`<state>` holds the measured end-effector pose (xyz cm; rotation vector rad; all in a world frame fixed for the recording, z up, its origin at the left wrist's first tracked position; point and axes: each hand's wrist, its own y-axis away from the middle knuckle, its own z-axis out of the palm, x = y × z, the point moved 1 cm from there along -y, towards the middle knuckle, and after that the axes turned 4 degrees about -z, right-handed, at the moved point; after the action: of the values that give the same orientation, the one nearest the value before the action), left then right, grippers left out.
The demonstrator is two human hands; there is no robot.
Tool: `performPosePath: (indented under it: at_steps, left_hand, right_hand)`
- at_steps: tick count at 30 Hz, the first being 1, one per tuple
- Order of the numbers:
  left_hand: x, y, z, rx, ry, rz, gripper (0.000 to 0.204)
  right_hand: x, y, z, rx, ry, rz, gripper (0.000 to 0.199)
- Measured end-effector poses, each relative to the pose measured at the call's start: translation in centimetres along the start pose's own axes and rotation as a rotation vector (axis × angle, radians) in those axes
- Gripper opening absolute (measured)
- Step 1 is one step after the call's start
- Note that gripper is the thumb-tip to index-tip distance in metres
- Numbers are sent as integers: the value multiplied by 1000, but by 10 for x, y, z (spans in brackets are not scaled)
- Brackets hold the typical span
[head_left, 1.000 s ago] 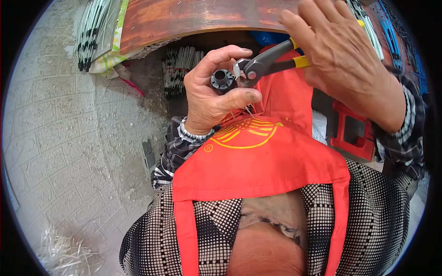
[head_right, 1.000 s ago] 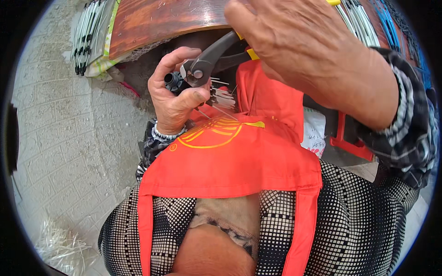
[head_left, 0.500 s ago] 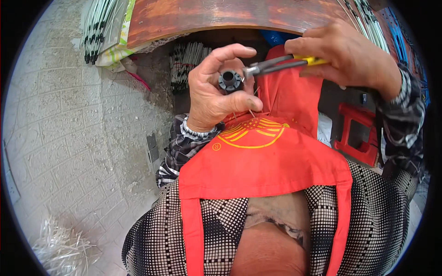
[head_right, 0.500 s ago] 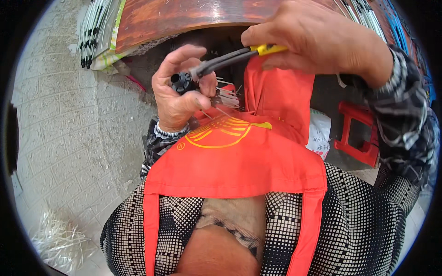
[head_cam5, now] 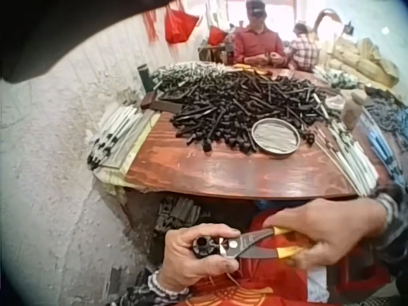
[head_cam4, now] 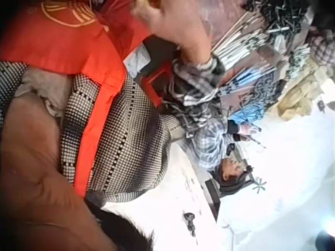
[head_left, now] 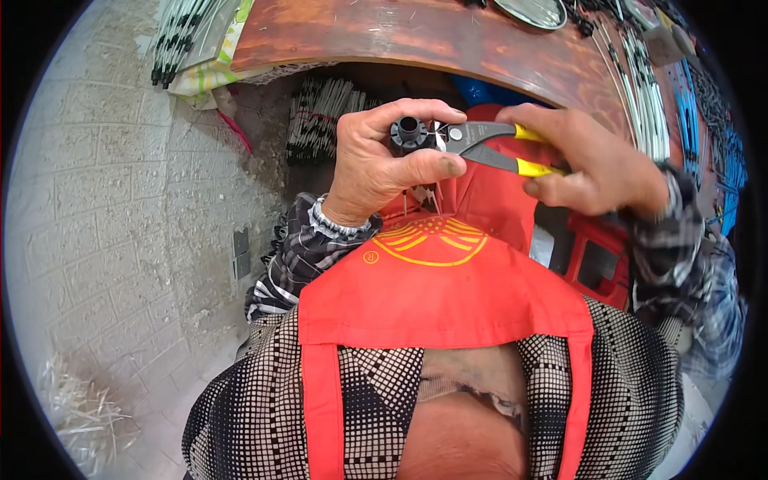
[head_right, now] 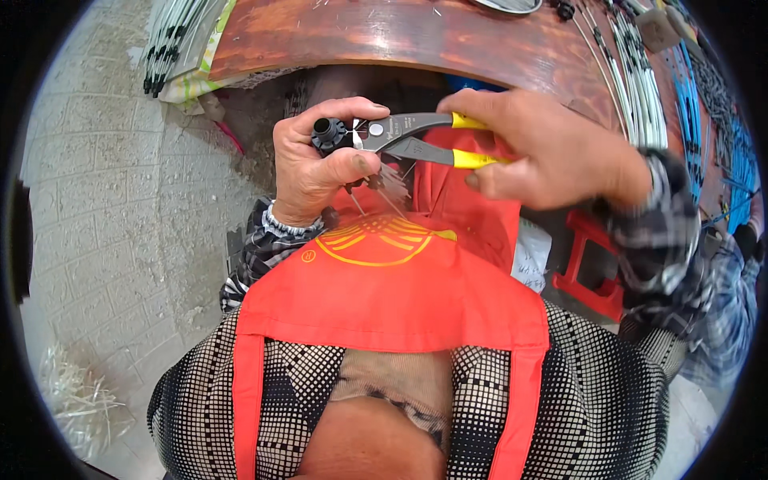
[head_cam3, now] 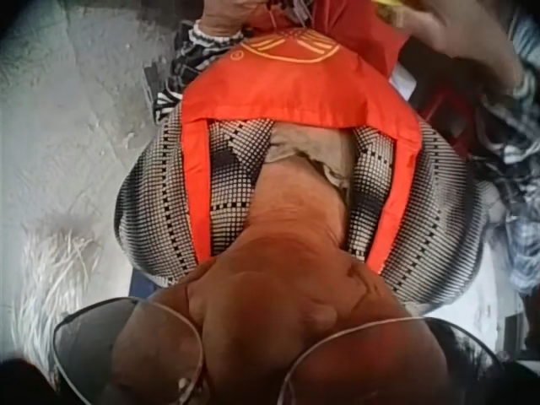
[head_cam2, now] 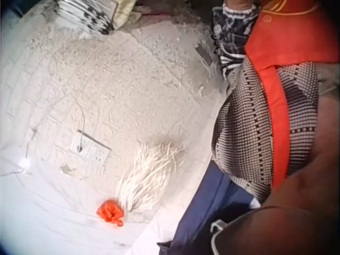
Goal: Group multiple electrical wires into plastic connector housings and secure them using pliers.
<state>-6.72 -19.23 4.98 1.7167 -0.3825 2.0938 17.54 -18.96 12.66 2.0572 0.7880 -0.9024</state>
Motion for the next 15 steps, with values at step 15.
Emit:
performPosePath:
  at_steps: [15]
  left_hand:
    - [-9,-7,-6,-74,-38,238,49]
  right_hand:
    - [25,2,0,-299,-823,268,52]
